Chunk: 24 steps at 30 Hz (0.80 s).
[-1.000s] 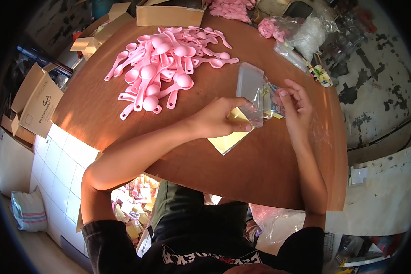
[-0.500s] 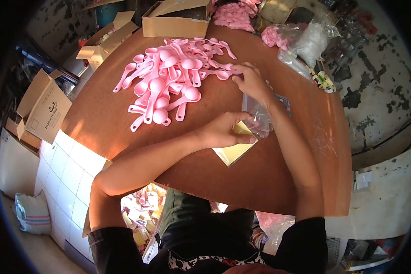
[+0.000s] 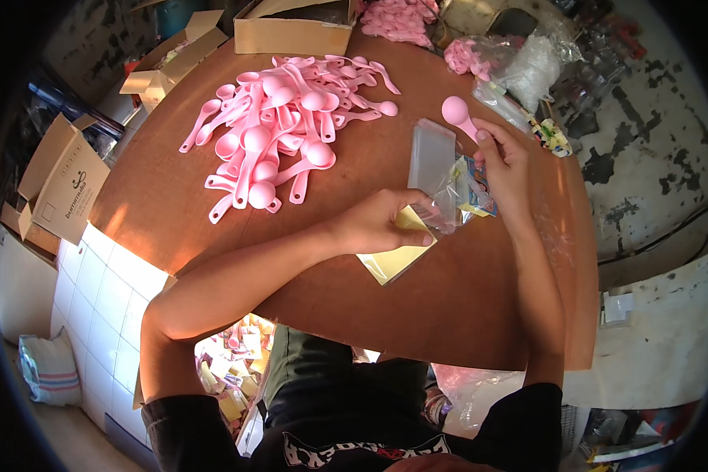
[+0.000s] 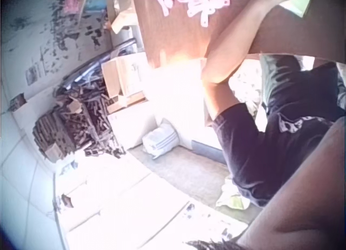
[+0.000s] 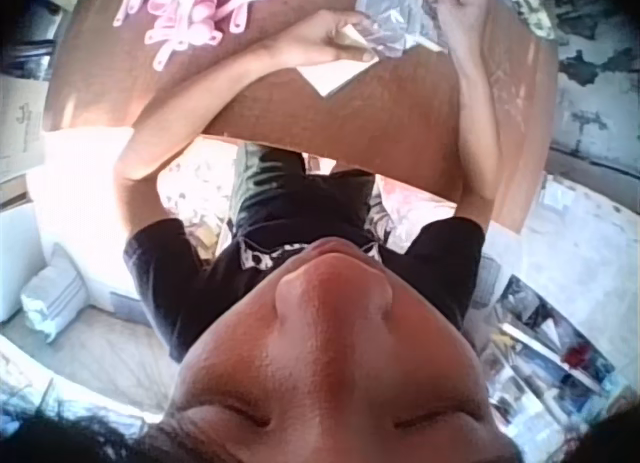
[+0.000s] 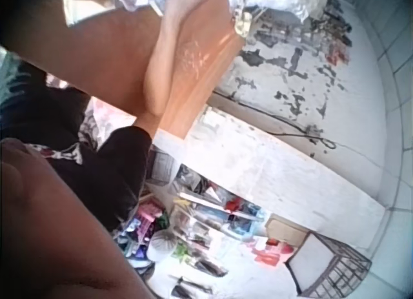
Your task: The person repeatedly picks up pink plastic spoons and places them into small clear plastic bags along with a yellow paper insert. The person seals each bag and sets it aside, continuing the process with multiple spoons and bags.
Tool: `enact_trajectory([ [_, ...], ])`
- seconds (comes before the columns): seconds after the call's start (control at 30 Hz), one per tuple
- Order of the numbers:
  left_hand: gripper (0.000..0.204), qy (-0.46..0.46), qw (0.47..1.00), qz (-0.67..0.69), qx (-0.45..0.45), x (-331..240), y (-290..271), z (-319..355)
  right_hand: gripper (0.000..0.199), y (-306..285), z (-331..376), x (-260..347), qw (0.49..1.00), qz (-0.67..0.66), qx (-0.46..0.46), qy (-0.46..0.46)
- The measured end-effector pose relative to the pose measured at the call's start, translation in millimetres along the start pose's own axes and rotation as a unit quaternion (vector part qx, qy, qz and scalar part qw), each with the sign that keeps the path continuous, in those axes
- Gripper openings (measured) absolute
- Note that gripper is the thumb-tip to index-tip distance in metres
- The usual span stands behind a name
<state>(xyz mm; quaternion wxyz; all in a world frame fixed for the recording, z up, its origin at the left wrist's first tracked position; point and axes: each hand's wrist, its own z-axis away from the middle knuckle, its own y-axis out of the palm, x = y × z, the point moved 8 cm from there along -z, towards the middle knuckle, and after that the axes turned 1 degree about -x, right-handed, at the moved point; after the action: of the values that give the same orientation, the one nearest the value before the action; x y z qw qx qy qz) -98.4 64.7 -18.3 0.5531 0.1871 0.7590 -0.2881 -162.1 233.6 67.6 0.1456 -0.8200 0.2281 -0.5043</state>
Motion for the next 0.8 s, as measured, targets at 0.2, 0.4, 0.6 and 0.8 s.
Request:
enact_trajectory([
  [0.2,0.045,0.010,1.000,-0.022,-0.015,0.3,-2.4,1.7,0.027,-52.7,30.5,44.6,0.989,-0.144,0.032,-0.011],
  [0.4,0.045,-0.034,0.998,0.043,0.007,-4.5,5.8,-0.6,0.032,-73.4,34.8,54.5,0.985,-0.174,0.012,0.000],
  [0.6,0.045,-0.001,1.000,0.024,-0.003,-8.2,6.1,1.2,0.031,-64.7,31.0,33.4,0.989,-0.138,0.038,0.020],
  [0.8,0.048,-0.011,1.000,0.010,0.014,-6.3,8.4,1.9,0.031,-51.7,34.7,30.5,0.984,-0.154,0.090,0.015],
])
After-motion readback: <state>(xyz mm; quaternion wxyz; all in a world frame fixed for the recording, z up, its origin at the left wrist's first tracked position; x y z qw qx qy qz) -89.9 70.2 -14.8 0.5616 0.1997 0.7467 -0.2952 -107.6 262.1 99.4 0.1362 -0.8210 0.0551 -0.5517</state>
